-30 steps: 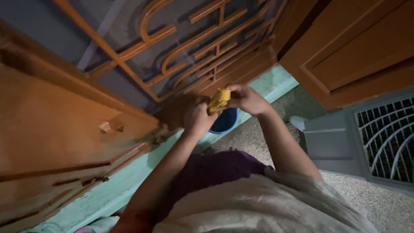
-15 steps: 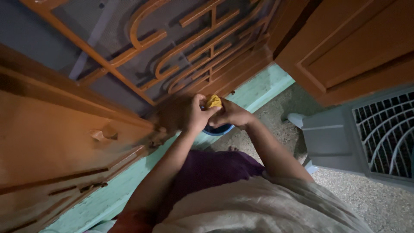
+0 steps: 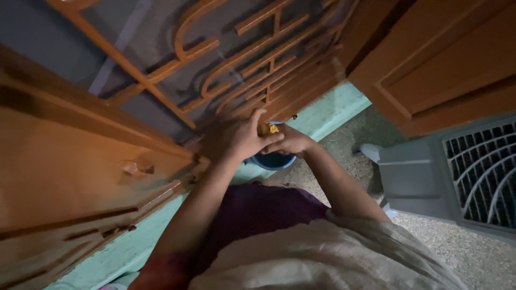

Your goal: The person cleans an orange metal window grille by hand with a yellow cloth, rinsing the cloth in a blue bucket and wiping different parts of the metal bars.

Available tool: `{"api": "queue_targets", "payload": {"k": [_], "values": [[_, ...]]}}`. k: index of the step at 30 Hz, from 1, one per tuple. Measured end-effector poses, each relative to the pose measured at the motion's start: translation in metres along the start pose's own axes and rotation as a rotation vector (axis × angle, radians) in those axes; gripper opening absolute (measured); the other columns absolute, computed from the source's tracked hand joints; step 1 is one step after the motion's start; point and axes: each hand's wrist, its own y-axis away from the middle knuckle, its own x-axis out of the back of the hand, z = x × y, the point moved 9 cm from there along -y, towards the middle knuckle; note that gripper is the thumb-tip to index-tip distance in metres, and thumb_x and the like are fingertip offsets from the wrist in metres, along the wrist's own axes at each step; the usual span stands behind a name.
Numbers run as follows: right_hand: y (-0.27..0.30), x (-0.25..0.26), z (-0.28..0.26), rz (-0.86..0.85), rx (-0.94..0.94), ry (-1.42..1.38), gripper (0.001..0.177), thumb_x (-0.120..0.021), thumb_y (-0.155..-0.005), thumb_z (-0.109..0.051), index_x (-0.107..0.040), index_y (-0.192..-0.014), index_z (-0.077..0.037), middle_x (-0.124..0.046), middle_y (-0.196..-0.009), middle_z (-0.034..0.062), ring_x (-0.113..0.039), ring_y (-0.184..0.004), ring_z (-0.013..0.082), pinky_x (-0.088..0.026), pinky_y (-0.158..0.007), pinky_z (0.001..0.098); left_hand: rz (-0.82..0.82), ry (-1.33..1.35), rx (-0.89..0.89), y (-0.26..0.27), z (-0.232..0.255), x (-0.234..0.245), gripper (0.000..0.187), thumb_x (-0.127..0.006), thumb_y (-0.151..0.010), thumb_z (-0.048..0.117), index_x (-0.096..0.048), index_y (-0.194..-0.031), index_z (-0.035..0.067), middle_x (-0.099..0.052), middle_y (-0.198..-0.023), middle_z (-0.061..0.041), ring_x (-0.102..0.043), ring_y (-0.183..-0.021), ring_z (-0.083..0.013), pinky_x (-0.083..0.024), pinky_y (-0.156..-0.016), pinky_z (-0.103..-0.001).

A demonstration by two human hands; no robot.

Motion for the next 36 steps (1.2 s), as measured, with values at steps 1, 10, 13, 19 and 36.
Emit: {"api": "queue_targets", "payload": {"k": [1,10,13,19,36], "values": [[-0.004,-0.001,-0.013,0.001,0.142,0.018,0.053,-0.085,-0.077,-0.013,-0.065,-0.124,0.002,-0.072,-0.099,0.0161,-0.065,-0.085,0.0227,-0.053,-0.078,0.0349,0.082,-0.022,-0.080,0.003,0.014,0.009,0.093,-0.057,-0.078,0.079,-0.050,-0.144,0.013,-0.074,-0.083,-0.015,-0.074,-0.071,-0.0276,-0.058,-0.064,-0.043],[0.003,0.005,-0.033,0.258,0.233,0.297,0.049,-0.081,-0.077,-0.017,-0.065,-0.119,0.002,-0.072,-0.112,0.0198,-0.070,-0.104,0.0356,-0.054,-0.092,0.0447,0.370,-0.330,-0.215,0.015,0.047,0.027,0.053,-0.037,-0.108,0.050,-0.074,-0.094,0.014,-0.072,-0.069,-0.016,-0.073,-0.061,-0.0325,-0.057,-0.056,-0.046],[-0.004,0.003,-0.019,0.278,0.162,0.538,0.039,-0.076,-0.083,-0.026,-0.069,-0.112,-0.001,-0.073,-0.105,0.0228,-0.069,-0.095,0.0405,-0.054,-0.086,0.0475,0.452,-0.316,-0.264,0.019,0.048,0.027,0.051,-0.041,-0.108,0.042,-0.074,-0.080,0.015,-0.070,-0.063,-0.015,-0.071,-0.055,-0.0330,-0.056,-0.054,-0.046],[-0.005,0.004,-0.011,0.447,0.219,0.693,0.024,-0.067,-0.087,-0.023,-0.068,-0.101,-0.003,-0.072,-0.092,0.0239,-0.068,-0.087,0.0444,-0.056,-0.077,0.0512,0.490,-0.268,-0.196,0.012,0.038,0.020,0.052,-0.043,-0.107,0.039,-0.072,-0.071,0.014,-0.069,-0.061,-0.016,-0.069,-0.053,-0.0341,-0.056,-0.053,-0.048],[-0.003,-0.006,0.020,0.469,0.013,0.924,0.031,-0.067,-0.084,-0.025,-0.068,-0.109,-0.007,-0.074,-0.085,0.0195,-0.072,-0.073,0.0383,-0.059,-0.067,0.0489,0.269,0.040,0.117,-0.013,-0.020,-0.032,0.059,-0.036,-0.104,0.047,-0.077,-0.089,0.008,-0.074,-0.090,-0.022,-0.070,-0.087,-0.0452,-0.054,-0.084,-0.056]]}}
